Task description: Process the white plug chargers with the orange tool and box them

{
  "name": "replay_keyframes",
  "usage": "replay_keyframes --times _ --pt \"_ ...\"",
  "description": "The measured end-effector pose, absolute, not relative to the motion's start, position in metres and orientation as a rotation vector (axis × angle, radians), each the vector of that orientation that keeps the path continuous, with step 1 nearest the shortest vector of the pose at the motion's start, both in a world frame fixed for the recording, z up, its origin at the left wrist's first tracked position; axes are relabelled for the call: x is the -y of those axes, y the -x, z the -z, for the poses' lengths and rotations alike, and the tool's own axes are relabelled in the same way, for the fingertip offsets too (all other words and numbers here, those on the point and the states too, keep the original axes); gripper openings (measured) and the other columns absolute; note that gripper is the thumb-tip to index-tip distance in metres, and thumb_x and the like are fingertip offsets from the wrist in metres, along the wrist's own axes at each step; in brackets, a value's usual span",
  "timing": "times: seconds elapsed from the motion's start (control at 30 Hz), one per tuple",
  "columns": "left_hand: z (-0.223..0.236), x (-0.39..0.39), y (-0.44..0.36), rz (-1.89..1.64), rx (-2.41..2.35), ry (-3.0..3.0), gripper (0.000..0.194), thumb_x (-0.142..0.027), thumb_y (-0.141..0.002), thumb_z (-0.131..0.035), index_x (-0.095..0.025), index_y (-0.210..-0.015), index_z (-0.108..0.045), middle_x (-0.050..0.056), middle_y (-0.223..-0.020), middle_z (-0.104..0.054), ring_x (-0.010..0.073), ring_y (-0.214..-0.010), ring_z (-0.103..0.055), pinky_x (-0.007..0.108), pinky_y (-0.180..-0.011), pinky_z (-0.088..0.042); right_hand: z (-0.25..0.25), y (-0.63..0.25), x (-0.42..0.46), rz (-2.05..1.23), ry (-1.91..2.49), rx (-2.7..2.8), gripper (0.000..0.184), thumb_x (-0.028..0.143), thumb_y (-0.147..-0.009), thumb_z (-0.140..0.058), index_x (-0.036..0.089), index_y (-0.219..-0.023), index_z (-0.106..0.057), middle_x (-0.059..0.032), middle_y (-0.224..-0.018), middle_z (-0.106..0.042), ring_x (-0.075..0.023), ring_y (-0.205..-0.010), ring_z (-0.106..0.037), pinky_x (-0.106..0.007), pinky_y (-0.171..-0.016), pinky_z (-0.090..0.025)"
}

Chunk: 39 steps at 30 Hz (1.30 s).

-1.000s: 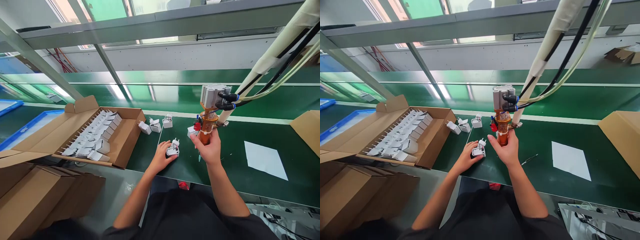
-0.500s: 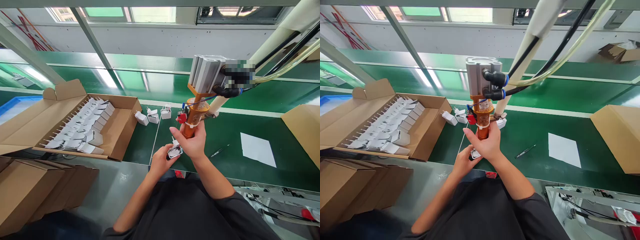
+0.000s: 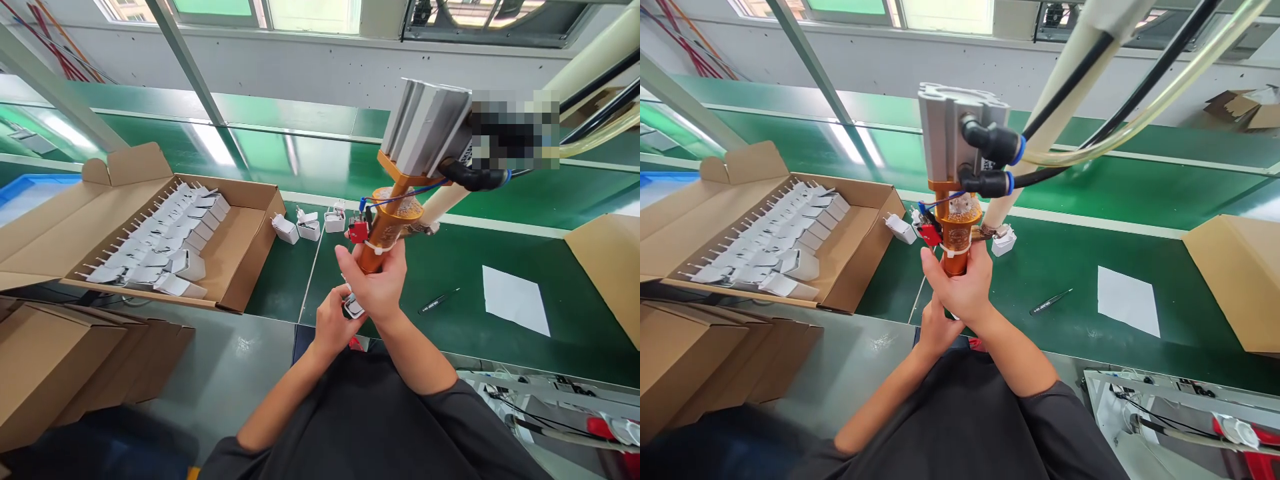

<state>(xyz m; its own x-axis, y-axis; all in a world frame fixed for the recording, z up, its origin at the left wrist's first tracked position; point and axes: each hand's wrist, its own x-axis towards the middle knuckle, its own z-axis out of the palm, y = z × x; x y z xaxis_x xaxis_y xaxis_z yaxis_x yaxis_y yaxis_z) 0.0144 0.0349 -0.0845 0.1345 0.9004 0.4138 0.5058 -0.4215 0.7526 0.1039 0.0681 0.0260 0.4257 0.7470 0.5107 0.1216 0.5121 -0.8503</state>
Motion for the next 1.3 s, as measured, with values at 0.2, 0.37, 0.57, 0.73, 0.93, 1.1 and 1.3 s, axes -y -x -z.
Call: replay_keyframes --times 0.2,0.37,0.57,0.73,0.93,1.1,1.3 --pt "0.082 -0.033 -0.016 -1.127 -1.394 -1.949 0.036 -0.031 -0.074 -0.074 -0.023 -0.103 -0.054 0.003 -0.09 -0.074 0.02 -0.074 -0.071 0.028 -0.068 -0.055 -0.024 -0.106 -0.067 -0.516 0.966 1.095 0.029 0.034 -0.083 -0.073 0.024 -0.099 -0.05 0.0092 -0.061 -0.052 -0.0093 -0.047 -0.049 -0.028 -0.053 -0.048" --pt "0.073 -0.036 -0.012 -0.956 -1.471 -1.911 0.032 -0.039 -0.077 -0.072 -0.022 -0.099 -0.055 0.002 -0.082 -0.071 0.0201 -0.069 -0.069 0.028 -0.064 -0.051 -0.03 -0.111 -0.069 -0.544 0.86 1.124 0.031 0.037 -0.085 -0.073 0.025 -0.098 -0.048 0.0101 -0.058 -0.05 -0.0084 -0.042 -0.046 -0.026 -0.047 -0.045" --pt "0.059 -0.039 0.003 -0.883 -1.439 -1.724 0.034 -0.044 -0.078 -0.069 -0.023 -0.1 -0.055 -0.001 -0.083 -0.07 0.0165 -0.067 -0.066 0.026 -0.065 -0.05 -0.023 -0.131 -0.069 -0.62 0.786 1.123 0.025 0.034 -0.087 -0.068 0.025 -0.097 -0.047 0.0044 -0.077 -0.058 -0.007 -0.046 -0.047 -0.022 -0.04 -0.04" --pt "0.043 -0.034 0.015 -0.83 -1.291 -1.505 0.038 -0.04 -0.075 -0.073 -0.023 -0.105 -0.055 -0.002 -0.086 -0.072 0.0154 -0.07 -0.066 0.024 -0.064 -0.05 -0.018 -0.155 -0.062 -0.592 0.831 1.099 0.025 0.028 -0.084 -0.069 0.025 -0.098 -0.049 0.0031 -0.085 -0.062 -0.0071 -0.048 -0.05 -0.022 -0.04 -0.043" --pt "0.031 -0.03 0.017 -0.76 -1.122 -1.41 0.036 -0.042 -0.079 -0.073 -0.023 -0.106 -0.059 -0.003 -0.084 -0.071 0.0139 -0.066 -0.065 0.022 -0.061 -0.05 -0.009 -0.18 -0.057 -0.445 1.021 1.034 0.029 0.025 -0.079 -0.075 0.025 -0.097 -0.052 0.0022 -0.086 -0.064 -0.0067 -0.045 -0.049 -0.022 -0.038 -0.043" --pt "0.044 -0.042 0.014 -0.767 -1.187 -1.659 0.033 -0.036 -0.079 -0.073 -0.024 -0.107 -0.061 -0.001 -0.096 -0.072 0.0164 -0.082 -0.067 0.027 -0.079 -0.053 -0.004 -0.197 -0.057 -0.388 1.146 1.003 0.039 0.038 -0.075 -0.081 0.026 -0.097 -0.05 -0.0011 -0.088 -0.065 -0.0092 -0.047 -0.05 -0.025 -0.039 -0.042" --pt "0.053 -0.07 0.017 -0.675 -1.29 -1.801 0.041 -0.034 -0.074 -0.076 -0.023 -0.112 -0.065 0.006 -0.109 -0.07 0.0244 -0.103 -0.066 0.035 -0.089 -0.055 -0.002 -0.208 -0.054 -0.383 1.207 0.96 0.041 0.042 -0.074 -0.081 0.026 -0.097 -0.051 -0.0004 -0.08 -0.062 -0.0111 -0.048 -0.052 -0.026 -0.039 -0.043"
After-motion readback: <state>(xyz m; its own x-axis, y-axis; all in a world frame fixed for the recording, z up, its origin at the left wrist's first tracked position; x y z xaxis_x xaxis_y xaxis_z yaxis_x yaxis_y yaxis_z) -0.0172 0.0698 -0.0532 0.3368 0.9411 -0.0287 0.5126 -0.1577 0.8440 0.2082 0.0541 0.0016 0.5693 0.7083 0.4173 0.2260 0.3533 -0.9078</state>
